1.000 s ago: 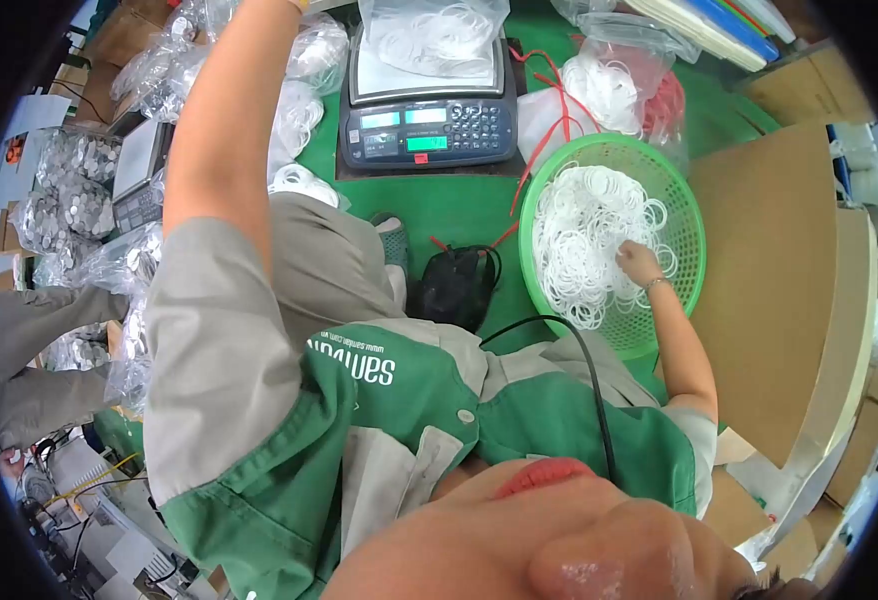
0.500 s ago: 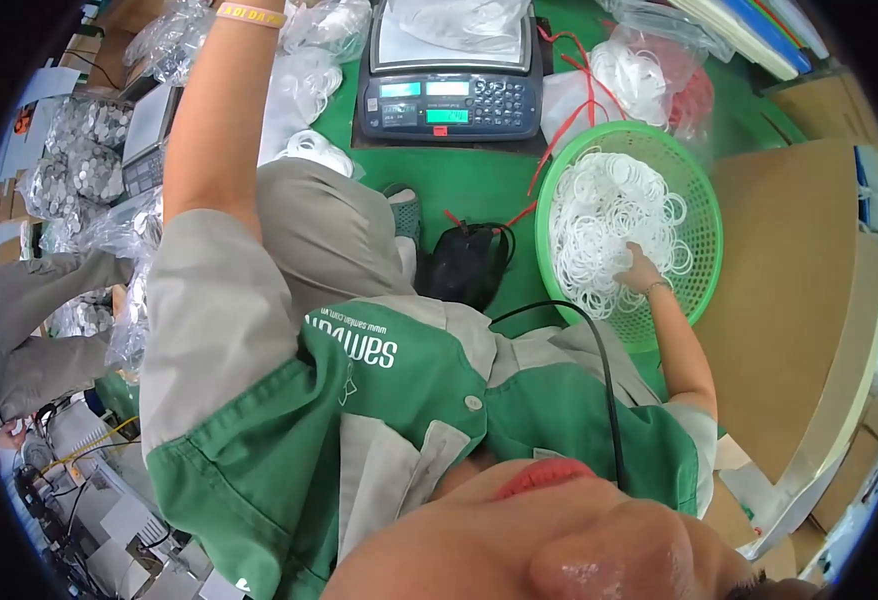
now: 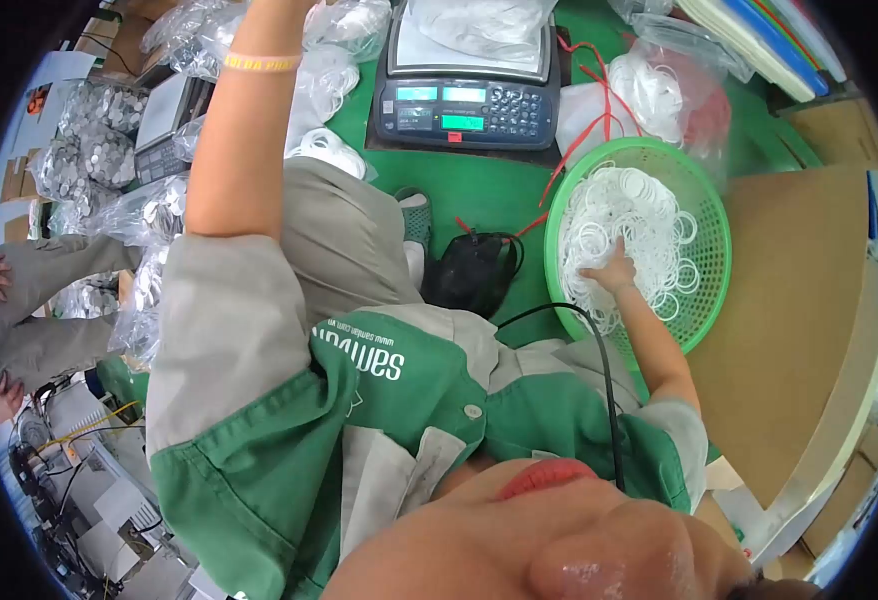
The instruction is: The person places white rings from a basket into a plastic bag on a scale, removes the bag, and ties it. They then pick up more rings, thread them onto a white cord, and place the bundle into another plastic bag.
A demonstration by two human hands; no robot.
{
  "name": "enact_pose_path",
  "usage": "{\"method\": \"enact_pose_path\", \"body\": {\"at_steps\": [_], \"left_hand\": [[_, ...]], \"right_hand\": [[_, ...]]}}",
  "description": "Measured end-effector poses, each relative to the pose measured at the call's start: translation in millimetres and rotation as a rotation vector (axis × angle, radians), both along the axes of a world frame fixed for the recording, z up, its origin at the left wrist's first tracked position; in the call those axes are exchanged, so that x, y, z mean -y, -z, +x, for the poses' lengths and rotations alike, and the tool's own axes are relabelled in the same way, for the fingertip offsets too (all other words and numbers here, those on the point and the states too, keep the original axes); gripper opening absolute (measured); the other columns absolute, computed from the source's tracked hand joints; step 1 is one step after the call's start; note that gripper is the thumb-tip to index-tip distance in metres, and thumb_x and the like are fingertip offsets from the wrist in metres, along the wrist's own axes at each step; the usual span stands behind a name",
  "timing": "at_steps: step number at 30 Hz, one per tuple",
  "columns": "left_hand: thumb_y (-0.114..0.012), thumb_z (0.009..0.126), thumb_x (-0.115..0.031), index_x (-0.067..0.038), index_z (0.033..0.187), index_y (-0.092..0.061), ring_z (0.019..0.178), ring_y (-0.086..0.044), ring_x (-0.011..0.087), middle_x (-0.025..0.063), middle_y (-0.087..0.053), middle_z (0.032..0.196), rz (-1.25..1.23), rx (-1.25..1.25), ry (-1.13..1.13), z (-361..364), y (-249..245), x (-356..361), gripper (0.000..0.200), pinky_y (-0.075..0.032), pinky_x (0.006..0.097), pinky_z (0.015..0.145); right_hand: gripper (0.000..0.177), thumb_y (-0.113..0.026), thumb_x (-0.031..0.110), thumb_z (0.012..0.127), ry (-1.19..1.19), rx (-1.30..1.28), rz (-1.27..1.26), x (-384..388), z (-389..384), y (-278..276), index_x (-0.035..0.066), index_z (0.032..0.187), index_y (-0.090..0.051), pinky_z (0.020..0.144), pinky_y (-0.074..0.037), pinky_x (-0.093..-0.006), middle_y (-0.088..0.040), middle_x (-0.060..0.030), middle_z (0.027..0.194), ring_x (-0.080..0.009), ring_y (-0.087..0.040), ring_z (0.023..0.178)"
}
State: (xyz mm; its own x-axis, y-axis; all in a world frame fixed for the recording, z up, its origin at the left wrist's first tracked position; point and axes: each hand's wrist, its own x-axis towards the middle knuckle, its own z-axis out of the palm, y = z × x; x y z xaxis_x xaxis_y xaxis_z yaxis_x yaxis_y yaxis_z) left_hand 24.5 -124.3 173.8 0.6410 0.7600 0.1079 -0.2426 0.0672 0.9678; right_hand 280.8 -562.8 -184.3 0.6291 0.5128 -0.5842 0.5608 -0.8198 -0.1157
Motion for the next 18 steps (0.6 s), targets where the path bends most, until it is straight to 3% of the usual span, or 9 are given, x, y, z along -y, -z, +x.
{"method": "enact_pose_path", "body": {"at_steps": [2,7,9,10,11,14,16,17,18], "left_hand": [[-0.049,0.082,-0.028,-0.01,0.121,-0.041,0.104,-0.043,0.018,0.0054,-0.047,0.114,0.301,-0.175,-0.381,18,3,44,0.044,-0.031,0.0305,0.081],[-0.052,0.08,-0.022,-0.01,0.121,-0.041,0.099,-0.044,0.0152,0.0061,-0.046,0.115,0.351,-0.108,-0.37,17,5,37,0.044,-0.033,0.0295,0.081],[-0.052,0.079,-0.021,-0.01,0.122,-0.041,0.1,-0.044,0.0156,0.0072,-0.045,0.118,0.052,0.14,-0.05,5,7,18,0.045,-0.034,0.0292,0.08],[-0.053,0.079,-0.021,-0.009,0.122,-0.041,0.1,-0.044,0.0159,0.0075,-0.045,0.119,0.334,-0.091,-0.383,21,7,27,0.045,-0.035,0.0291,0.08],[-0.052,0.08,-0.022,-0.012,0.121,-0.043,0.1,-0.044,0.0161,0.0076,-0.045,0.118,0.353,-0.115,-0.399,24,3,33,0.044,-0.035,0.029,0.08],[-0.05,0.081,-0.027,-0.018,0.123,-0.042,0.106,-0.042,0.0167,0.0082,-0.044,0.119,0.425,-0.159,-0.354,33,12,15,0.043,-0.033,0.0306,0.084],[-0.049,0.082,-0.031,-0.019,0.122,-0.043,0.109,-0.041,0.0177,0.0082,-0.043,0.122,0.429,-0.165,-0.272,38,18,4,0.042,-0.032,0.031,0.086],[-0.048,0.083,-0.033,-0.017,0.121,-0.045,0.11,-0.04,0.0182,0.0085,-0.044,0.122,0.351,0.044,-0.035,34,17,0,0.042,-0.031,0.031,0.088],[-0.047,0.084,-0.034,-0.015,0.12,-0.046,0.11,-0.04,0.0187,0.0089,-0.044,0.121,0.229,0.22,0.215,30,15,-3,0.042,-0.031,0.0309,0.09]], "right_hand": [[0.117,-0.075,0.045,0.047,-0.046,0.092,0.018,-3,-11,-9,0.011,0.133,-0.005,0.086,-0.037,-0.0424,-0.042,-0.0271,0.109,-0.0387,-0.045,0.1],[0.081,-0.068,0.032,0.059,-0.046,0.083,-0.127,-12,-15,-22,0.01,0.123,-0.026,0.079,-0.041,-0.0441,-0.051,-0.0164,0.106,-0.0332,-0.05,0.098],[0.058,-0.062,0.028,0.065,-0.138,0.051,-0.022,0,2,3,0.009,0.114,-0.037,0.075,-0.043,-0.0435,-0.058,-0.0195,0.093,-0.035,-0.055,0.089],[0.053,-0.058,0.024,0.068,-0.154,0.031,-0.067,-4,9,-8,0.01,0.116,-0.039,0.075,-0.044,-0.0416,-0.057,-0.0197,0.094,-0.0339,-0.056,0.088],[0.049,-0.055,0.02,0.07,-0.171,0.013,-0.114,-8,15,-22,0.011,0.117,-0.041,0.075,-0.045,-0.0398,-0.057,-0.0199,0.094,-0.0327,-0.056,0.088],[0.029,-0.05,0.019,0.073,-0.276,-0.036,0.248,8,55,-18,0.007,0.099,-0.055,0.074,-0.044,-0.04,-0.058,-0.0193,0.092,-0.0338,-0.055,0.087],[0.029,-0.051,0.028,0.073,-0.293,-0.096,0.167,9,68,-38,0.005,0.089,-0.06,0.075,-0.043,-0.0387,-0.059,-0.0187,0.09,-0.0341,-0.055,0.087],[0.031,-0.053,0.031,0.073,-0.315,-0.174,0.087,9,72,-50,0.005,0.088,-0.061,0.076,-0.043,-0.0382,-0.059,-0.019,0.09,-0.0342,-0.055,0.087],[0.037,-0.056,0.036,0.07,-0.538,-0.071,0.023,21,94,-6,0.003,0.086,-0.061,0.076,-0.043,-0.0375,-0.059,-0.0191,0.088,-0.0335,-0.055,0.086]]}}
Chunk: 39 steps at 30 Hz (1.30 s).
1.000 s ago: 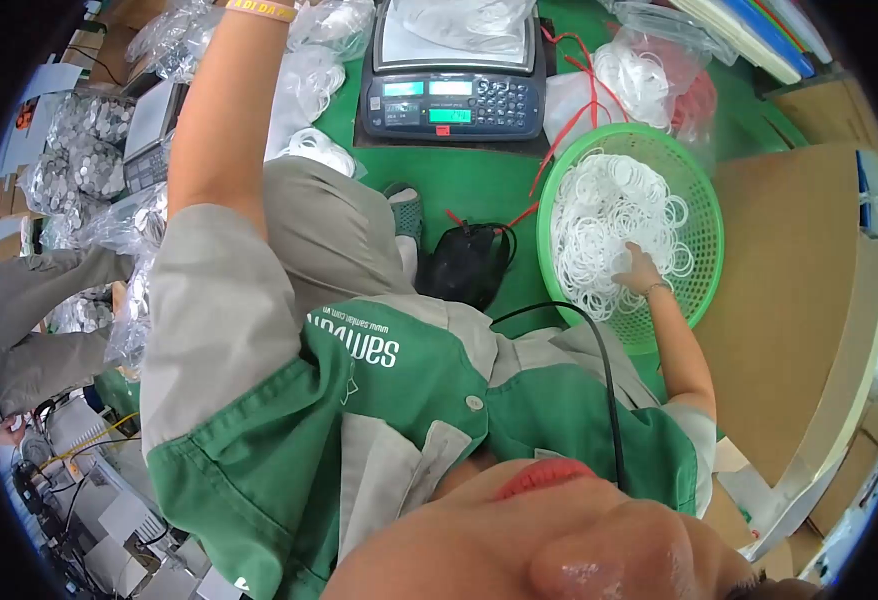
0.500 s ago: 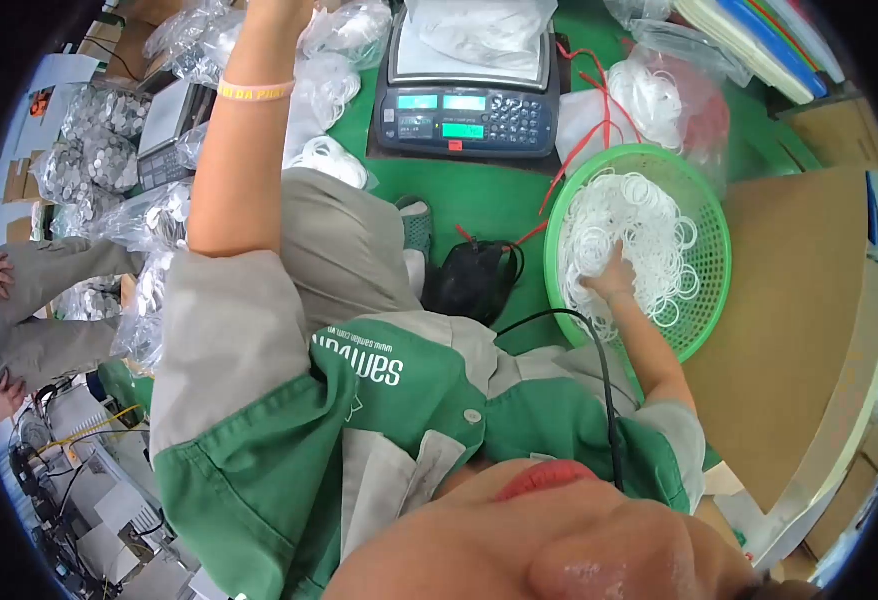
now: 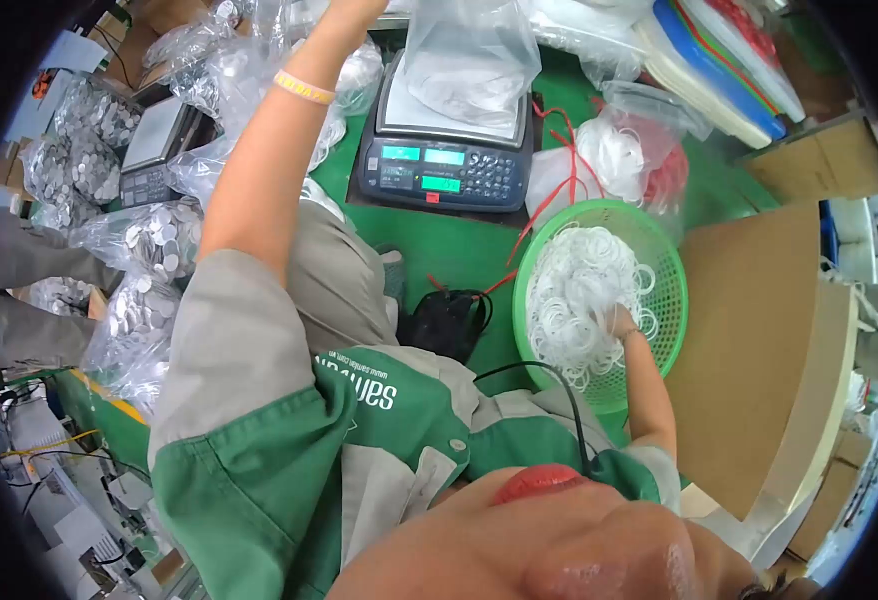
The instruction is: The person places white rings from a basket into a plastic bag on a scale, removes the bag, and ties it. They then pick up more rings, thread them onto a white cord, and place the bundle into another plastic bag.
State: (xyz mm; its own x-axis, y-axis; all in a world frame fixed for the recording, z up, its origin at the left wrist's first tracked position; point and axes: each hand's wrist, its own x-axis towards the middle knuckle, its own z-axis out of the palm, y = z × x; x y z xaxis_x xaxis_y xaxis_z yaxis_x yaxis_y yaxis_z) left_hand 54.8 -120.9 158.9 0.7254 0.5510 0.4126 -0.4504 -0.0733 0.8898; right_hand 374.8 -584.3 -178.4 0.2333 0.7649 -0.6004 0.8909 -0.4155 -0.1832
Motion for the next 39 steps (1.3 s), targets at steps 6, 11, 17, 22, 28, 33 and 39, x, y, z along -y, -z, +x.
{"method": "enact_pose_path", "body": {"at_steps": [6,11,17,22,28,33,39], "left_hand": [[-0.049,0.084,-0.024,-0.005,0.107,-0.056,0.09,-0.051,0.0139,0.0053,-0.057,0.1,0.32,-0.432,-0.465,23,-2,2,0.031,-0.041,0.026,0.075],[-0.047,0.077,-0.01,-0.003,0.103,-0.058,0.056,-0.043,0.0074,-0.0015,-0.053,0.068,0.31,-0.551,-0.389,18,0,5,0.029,-0.036,0.0221,0.051],[-0.055,0.075,-0.016,0.0,0.087,-0.062,0.053,-0.042,0.0087,0.0001,-0.052,0.063,0.28,-0.628,-0.464,16,3,6,0.021,-0.035,0.0219,0.05],[-0.045,0.07,-0.004,0.002,0.101,-0.057,0.054,-0.045,0.0099,0.0009,-0.051,0.064,0.308,-0.619,-0.446,12,9,1,0.034,-0.037,0.0238,0.05],[-0.04,0.066,-0.002,0.002,0.123,-0.038,0.049,-0.042,0.0104,0.0025,-0.049,0.062,0.238,-0.645,-0.387,9,-10,23,0.057,-0.035,0.0225,0.047],[-0.042,0.066,0.002,0.003,0.127,-0.03,0.05,-0.038,0.0095,0.0022,-0.049,0.064,0.25,-0.562,-0.309,9,-5,15,0.063,-0.033,0.0217,0.047],[-0.044,0.066,0.004,0.004,0.129,-0.024,0.047,-0.039,0.0081,0.0023,-0.049,0.061,0.214,-0.555,-0.263,12,-7,20,0.066,-0.033,0.0218,0.044]], "right_hand": [[0.039,-0.057,0.028,0.068,0.282,0.033,0.055,18,-6,-20,0.003,0.098,-0.057,0.078,-0.042,-0.0352,-0.058,-0.0198,0.095,-0.033,-0.054,0.091],[0.035,-0.055,0.02,0.069,0.41,-0.199,0.317,10,-29,-59,0.004,0.1,-0.055,0.079,-0.042,-0.034,-0.058,-0.019,0.096,-0.0321,-0.054,0.093],[0.034,-0.051,0.018,0.073,0.271,-0.226,0.322,10,-19,-62,0.002,0.103,-0.053,0.079,-0.042,-0.0341,-0.057,-0.0191,0.098,-0.0326,-0.054,0.091],[0.034,-0.051,0.017,0.074,0.273,-0.115,0.362,24,4,-44,0.002,0.105,-0.051,0.08,-0.041,-0.0346,-0.058,-0.0185,0.096,-0.0322,-0.054,0.092],[0.031,-0.06,0.015,0.074,0.832,-0.681,0.483,25,16,-93,0.0,0.101,-0.053,0.065,-0.044,-0.0295,-0.057,-0.0062,0.092,-0.016,-0.053,0.076],[0.042,-0.064,0.017,0.073,0.869,-1.046,0.817,-28,-3,-151,0.001,0.109,-0.048,0.071,-0.046,-0.0277,-0.054,-0.0046,0.1,-0.0154,-0.053,0.087],[0.041,-0.064,0.015,0.073,0.554,-1.21,0.99,-173,-29,-261,0.002,0.109,-0.048,0.067,-0.049,-0.0274,-0.057,-0.0067,0.096,-0.0168,-0.056,0.083]]}}
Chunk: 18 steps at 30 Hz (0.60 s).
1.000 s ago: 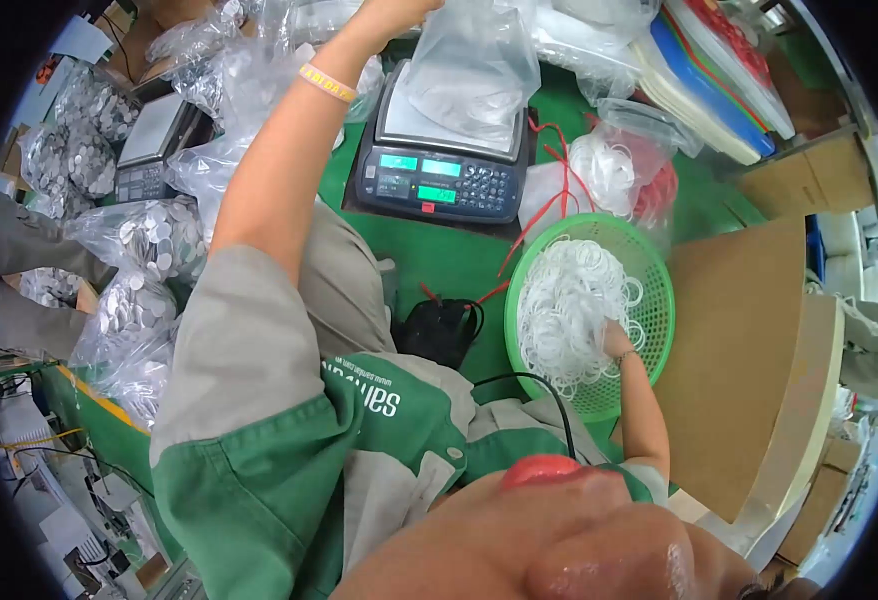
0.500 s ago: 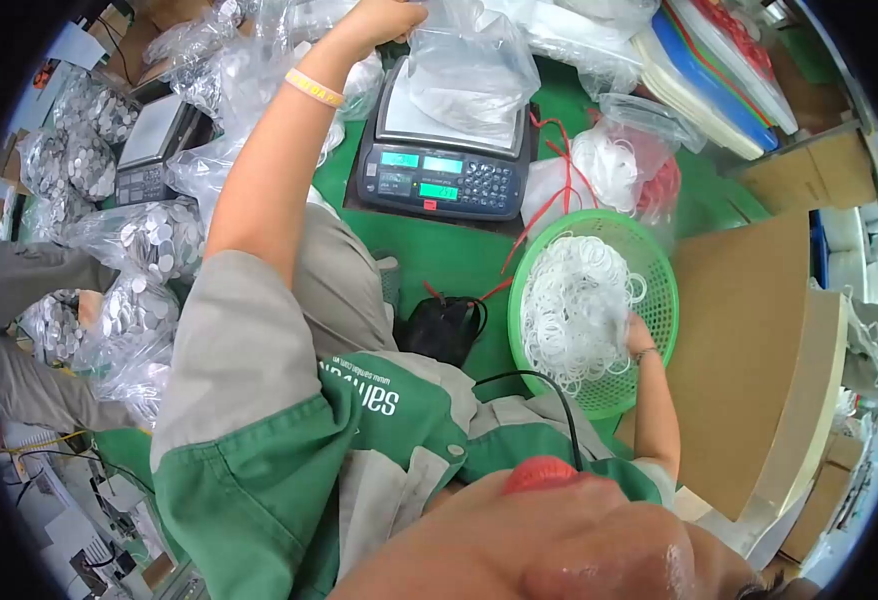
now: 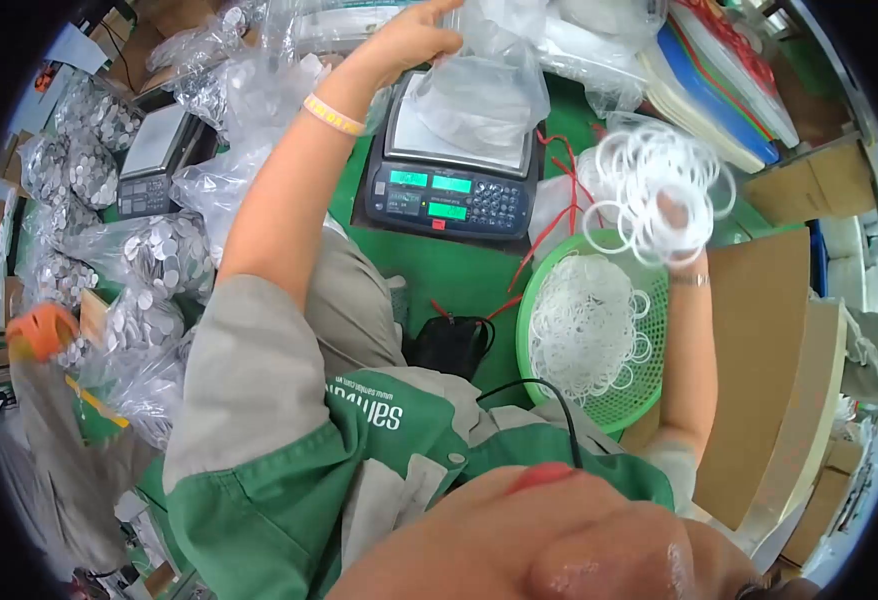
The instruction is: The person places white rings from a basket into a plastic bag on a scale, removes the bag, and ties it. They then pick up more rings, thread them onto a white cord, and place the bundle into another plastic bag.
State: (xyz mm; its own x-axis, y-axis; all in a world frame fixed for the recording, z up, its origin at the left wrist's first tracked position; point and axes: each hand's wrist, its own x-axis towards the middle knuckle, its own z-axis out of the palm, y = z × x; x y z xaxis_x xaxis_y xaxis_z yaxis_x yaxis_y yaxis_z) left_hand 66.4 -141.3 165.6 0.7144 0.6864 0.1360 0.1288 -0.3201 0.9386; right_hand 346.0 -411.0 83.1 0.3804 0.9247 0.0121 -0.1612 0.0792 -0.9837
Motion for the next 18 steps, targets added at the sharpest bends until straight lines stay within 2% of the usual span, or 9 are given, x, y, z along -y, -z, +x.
{"method": "enact_pose_path", "body": {"at_steps": [1,2,5,10,11,13,15,16,18], "left_hand": [[-0.044,0.066,0.003,0.003,0.129,-0.023,0.046,-0.039,0.0082,0.0023,-0.048,0.06,-0.031,0.056,0.059,3,11,-9,0.067,-0.034,0.0217,0.044],[-0.045,0.066,0.003,0.003,0.13,-0.022,0.046,-0.039,0.0083,0.0022,-0.048,0.059,-0.062,0.109,0.119,5,21,-18,0.068,-0.034,0.0216,0.043],[-0.046,0.066,0.002,0.001,0.13,-0.022,0.047,-0.041,0.0089,0.0024,-0.048,0.059,-0.081,0.085,0.09,9,15,-5,0.068,-0.035,0.0215,0.044],[-0.047,0.065,0.002,-0.003,0.13,-0.026,0.048,-0.044,0.0101,0.0037,-0.051,0.062,-0.061,0.177,0.066,10,7,2,0.068,-0.037,0.0221,0.045],[-0.047,0.065,0.002,-0.004,0.131,-0.025,0.048,-0.044,0.0102,0.0042,-0.052,0.063,-0.049,0.186,0.031,8,12,-3,0.07,-0.038,0.0223,0.046],[-0.047,0.065,0.003,-0.005,0.133,-0.02,0.051,-0.045,0.0105,0.0052,-0.051,0.065,-0.013,0.051,0.002,2,19,-12,0.073,-0.039,0.0227,0.049],[-0.047,0.066,0.002,-0.003,0.133,-0.019,0.05,-0.044,0.0101,0.0032,-0.049,0.06,-0.076,0.076,-0.017,1,13,-6,0.072,-0.038,0.0228,0.048],[-0.047,0.067,0.002,-0.003,0.132,-0.02,0.05,-0.043,0.0099,0.0025,-0.049,0.06,-0.054,0.03,-0.008,-2,15,-7,0.071,-0.038,0.0227,0.048],[-0.046,0.068,0.002,-0.003,0.132,-0.02,0.049,-0.043,0.0098,0.0021,-0.049,0.06,-0.055,0.042,0.012,-3,16,-8,0.07,-0.038,0.0225,0.049]], "right_hand": [[0.029,-0.058,0.008,0.077,-0.023,-0.089,0.155,-28,-29,-27,0.002,0.104,-0.051,0.064,-0.05,-0.0297,-0.057,-0.0087,0.096,-0.0173,-0.057,0.079],[0.026,-0.059,0.009,0.076,-0.09,0.08,0.263,-60,-22,-28,0.002,0.1,-0.053,0.06,-0.05,-0.0282,-0.059,-0.0088,0.09,-0.0166,-0.058,0.072],[0.016,-0.062,0.011,0.075,-0.183,-0.206,0.378,-139,-53,-43,0.003,0.088,-0.056,0.049,-0.049,-0.0266,-0.06,-0.0063,0.072,-0.0171,-0.058,0.058],[0.032,-0.065,0.009,0.07,-0.466,-0.418,0.271,-232,-119,-6,0.003,0.099,-0.054,0.06,-0.049,-0.0276,-0.058,-0.0074,0.091,-0.0186,-0.057,0.078],[0.028,-0.061,0.009,0.072,-0.346,-0.321,0.087,-239,-129,2,0.004,0.098,-0.054,0.056,-0.046,-0.0258,-0.058,-0.0053,0.087,-0.0161,-0.056,0.073],[0.035,-0.056,0.022,0.073,-0.216,0.616,-0.492,-266,-99,41,-0.002,0.098,-0.053,0.049,-0.04,-0.0266,-0.056,-0.0066,0.077,-0.014,-0.052,0.063],[0.047,-0.057,0.031,0.072,-0.106,1.011,-0.644,-270,-83,33,-0.004,0.102,-0.049,0.048,-0.043,-0.0306,-0.056,-0.01,0.077,-0.0155,-0.052,0.066],[0.044,-0.06,0.026,0.072,-0.056,0.833,-0.709,-261,-90,12,-0.004,0.102,-0.047,0.049,-0.047,-0.0332,-0.054,-0.0121,0.078,-0.0165,-0.052,0.066],[0.058,-0.068,0.017,0.066,-0.083,0.351,-0.474,-275,-69,27,-0.01,0.109,-0.041,0.059,-0.052,-0.0389,-0.049,-0.0215,0.101,-0.0247,-0.056,0.071]]}}
